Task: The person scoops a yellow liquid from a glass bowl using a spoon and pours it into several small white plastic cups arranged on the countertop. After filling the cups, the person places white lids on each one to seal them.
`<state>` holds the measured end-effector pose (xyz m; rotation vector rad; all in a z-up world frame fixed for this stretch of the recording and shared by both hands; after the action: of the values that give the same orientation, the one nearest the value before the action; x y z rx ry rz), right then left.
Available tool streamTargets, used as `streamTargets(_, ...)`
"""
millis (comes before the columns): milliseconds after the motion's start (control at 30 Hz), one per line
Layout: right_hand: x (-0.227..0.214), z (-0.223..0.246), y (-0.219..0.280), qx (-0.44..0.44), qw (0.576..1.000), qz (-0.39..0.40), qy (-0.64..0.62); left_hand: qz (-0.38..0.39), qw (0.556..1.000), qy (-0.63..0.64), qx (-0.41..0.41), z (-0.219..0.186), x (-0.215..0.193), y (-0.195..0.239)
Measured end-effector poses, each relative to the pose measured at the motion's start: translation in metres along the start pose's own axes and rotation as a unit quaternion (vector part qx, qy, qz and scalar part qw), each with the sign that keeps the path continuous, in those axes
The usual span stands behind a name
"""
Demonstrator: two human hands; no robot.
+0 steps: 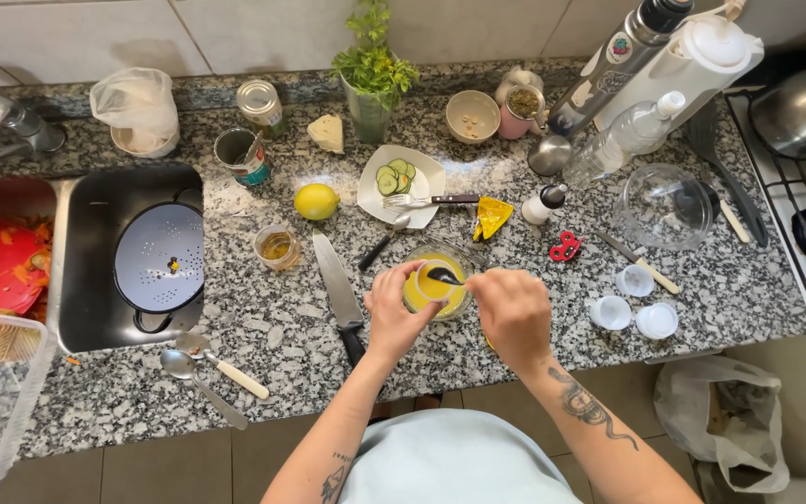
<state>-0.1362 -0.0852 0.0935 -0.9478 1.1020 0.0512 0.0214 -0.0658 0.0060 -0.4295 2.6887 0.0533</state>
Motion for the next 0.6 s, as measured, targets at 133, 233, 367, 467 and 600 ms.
streamTargets(133, 0.037, -0.052, 0.023, 0.382, 0.867, 0.115, -0.299, -0.003, 1.000, 0.010, -0.008, 0.002, -0.003, -0.001)
streamTargets(233, 0.058, -0.054, 0.054, 0.582, 0.605, 0.136, -0.526, 0.001, 1.000, 0.020, -0.017, 0.010, -0.004, 0.001)
streamTargets(367, 0.069, -0.069, 0.069, 0.609, 0.568, 0.123, -0.540, -0.011, 0.999, 0.018, -0.037, 0.012, -0.016, 0.001)
streamTargets(467, 0.078, -0.080, 0.077, 0.545, 0.708, 0.150, -0.423, -0.022, 0.998, 0.010, -0.051, 0.016, -0.026, 0.002)
streamTargets(600, 0.077, -0.063, 0.062, 0.351, 0.894, 0.195, -0.199, -0.041, 0.997, 0.011, -0.062, 0.021, -0.040, 0.005)
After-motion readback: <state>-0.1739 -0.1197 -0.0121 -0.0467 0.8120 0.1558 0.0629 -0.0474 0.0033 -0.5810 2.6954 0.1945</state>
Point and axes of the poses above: each hand's wrist, its own y-axis away from the middle knuckle, its own x-axis out of the palm, z = x × y, the point moved 7 cm from there along -y, towards the middle knuckle
